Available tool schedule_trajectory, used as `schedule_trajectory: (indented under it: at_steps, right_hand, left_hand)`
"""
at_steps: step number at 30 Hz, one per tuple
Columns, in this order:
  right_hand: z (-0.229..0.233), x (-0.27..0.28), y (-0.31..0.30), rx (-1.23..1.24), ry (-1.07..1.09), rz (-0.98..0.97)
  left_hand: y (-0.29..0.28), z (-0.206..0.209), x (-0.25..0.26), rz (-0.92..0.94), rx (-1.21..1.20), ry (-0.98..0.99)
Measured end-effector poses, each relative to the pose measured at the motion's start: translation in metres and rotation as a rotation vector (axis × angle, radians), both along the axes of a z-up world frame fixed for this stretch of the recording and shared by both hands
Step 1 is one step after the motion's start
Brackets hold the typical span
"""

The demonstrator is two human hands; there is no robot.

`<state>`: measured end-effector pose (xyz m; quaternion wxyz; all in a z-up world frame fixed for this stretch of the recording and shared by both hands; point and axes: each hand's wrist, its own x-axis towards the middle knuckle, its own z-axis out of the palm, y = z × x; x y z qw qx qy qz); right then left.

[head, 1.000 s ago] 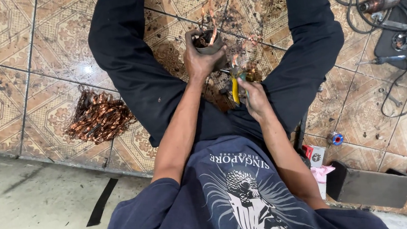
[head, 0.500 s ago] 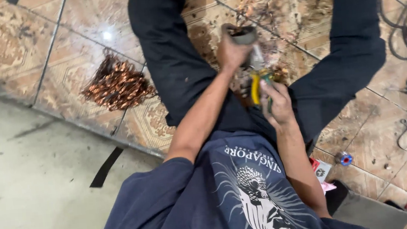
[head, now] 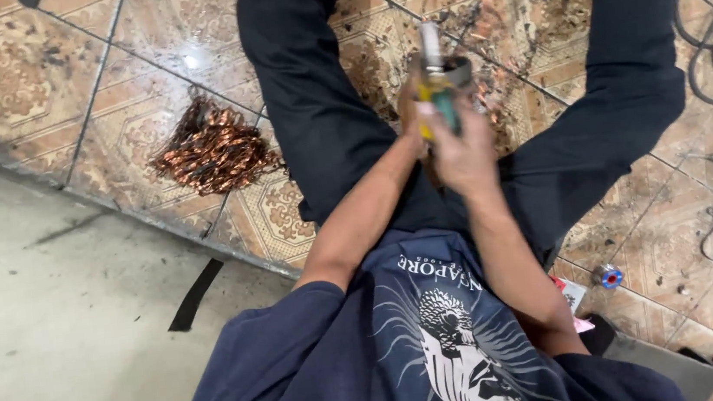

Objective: The person sits on the floor and uses pliers to strip the insulation from copper wires inside a metal can. The stripped copper pieces are placed into a pile on the floor next to the can.

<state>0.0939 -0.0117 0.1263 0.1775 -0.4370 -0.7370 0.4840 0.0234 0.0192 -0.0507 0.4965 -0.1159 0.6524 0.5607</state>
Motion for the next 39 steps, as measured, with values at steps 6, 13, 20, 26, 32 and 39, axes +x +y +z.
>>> schedule_trajectory:
  at_steps: [6, 13, 20, 26, 32, 39]
  right_hand:
    - [-0.016, 0.073, -0.004, -0.326, 0.499, -0.505]
    - [-0.087, 0.132, -0.022, -0.705, 0.411, -0.543]
    - [-0.092, 0.116, -0.012, -1.007, 0.355, -0.423]
    - [-0.077, 0.081, 0.025, -1.04, 0.143, -0.435]
    - [-0.056, 0.061, 0.051, -1.166, 0.116, -0.383]
    - [-0.059, 0.053, 0.07, -1.371, 0.202, -0.301]
  left_hand:
    - [0.01, 0.029, -0.023, -0.308, -0.088, 0.346]
    - [0.01, 0.044, -0.048, 0.064, 0.1, -0.223]
    - [0.01, 0.023, -0.049, 0.048, 0.343, -0.432]
    - [0.005, 0.09, -0.046, -0.077, 0.175, -0.308]
    - [0.007, 0.085, -0.042, -0.172, 0.179, -0.205]
    - [0.008, 0.093, -0.041, -0.182, 0.158, -0.156]
